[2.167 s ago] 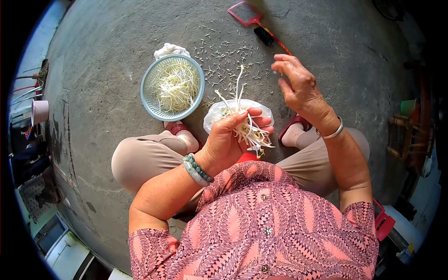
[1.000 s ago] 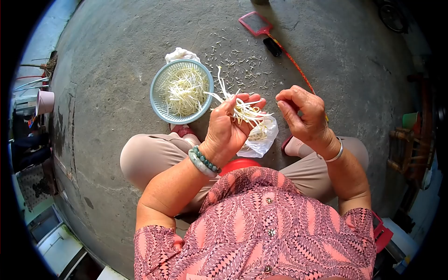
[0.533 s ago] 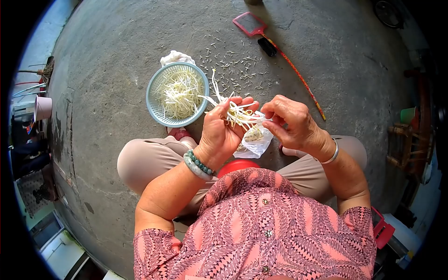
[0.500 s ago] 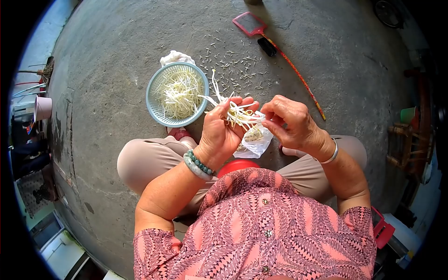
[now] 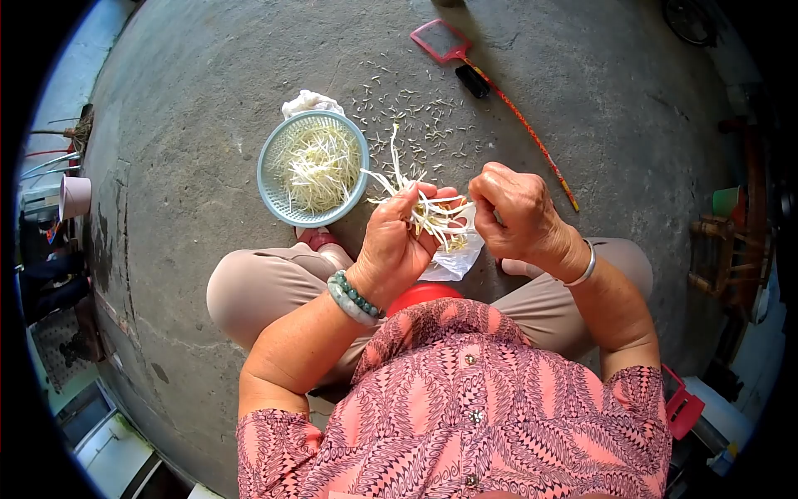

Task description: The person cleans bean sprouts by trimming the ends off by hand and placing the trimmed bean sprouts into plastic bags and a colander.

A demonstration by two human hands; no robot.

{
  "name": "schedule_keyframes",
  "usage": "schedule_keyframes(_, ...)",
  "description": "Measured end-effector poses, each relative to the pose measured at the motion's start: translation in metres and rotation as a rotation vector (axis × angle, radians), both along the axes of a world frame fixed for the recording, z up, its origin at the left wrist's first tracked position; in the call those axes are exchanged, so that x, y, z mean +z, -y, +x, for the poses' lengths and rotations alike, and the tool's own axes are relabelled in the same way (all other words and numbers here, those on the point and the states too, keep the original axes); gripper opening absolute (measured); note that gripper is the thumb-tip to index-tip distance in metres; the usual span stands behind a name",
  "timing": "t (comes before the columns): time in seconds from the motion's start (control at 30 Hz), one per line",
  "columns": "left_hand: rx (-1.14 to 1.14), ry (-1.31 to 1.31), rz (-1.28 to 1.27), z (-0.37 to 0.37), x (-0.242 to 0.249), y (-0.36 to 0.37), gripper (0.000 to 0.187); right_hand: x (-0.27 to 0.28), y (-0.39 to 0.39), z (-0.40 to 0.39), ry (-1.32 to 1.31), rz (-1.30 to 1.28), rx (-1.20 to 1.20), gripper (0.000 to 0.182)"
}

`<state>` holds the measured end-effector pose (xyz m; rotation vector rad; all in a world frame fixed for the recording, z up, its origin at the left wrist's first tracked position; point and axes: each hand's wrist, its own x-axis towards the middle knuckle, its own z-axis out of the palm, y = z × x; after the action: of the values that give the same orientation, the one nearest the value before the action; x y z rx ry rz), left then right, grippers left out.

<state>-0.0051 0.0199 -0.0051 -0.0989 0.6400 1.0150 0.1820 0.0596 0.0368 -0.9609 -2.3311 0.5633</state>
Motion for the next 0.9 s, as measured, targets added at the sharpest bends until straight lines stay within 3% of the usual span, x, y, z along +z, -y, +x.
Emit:
schedule_keyframes(0.2, -0.011, 0.004, -0.009, 0.0, -0.001, 0.001, 0.027, -0.003, -0.005, -0.001, -0.127, -0.011, -0.083, 0.015)
schedule_keyframes(0.7, -0.023, 0.031, -0.014, -0.003, -0.001, 0.002, 0.027, 0.002, -0.005, 0.001, -0.078, -0.106, 0.019, 0.014)
schedule_keyframes(0.9, -0.018, 0.034, -0.007, -0.003, 0.0, 0.003, 0.027, -0.006, -0.018, 0.014, -0.132, 0.013, -0.129, 0.019)
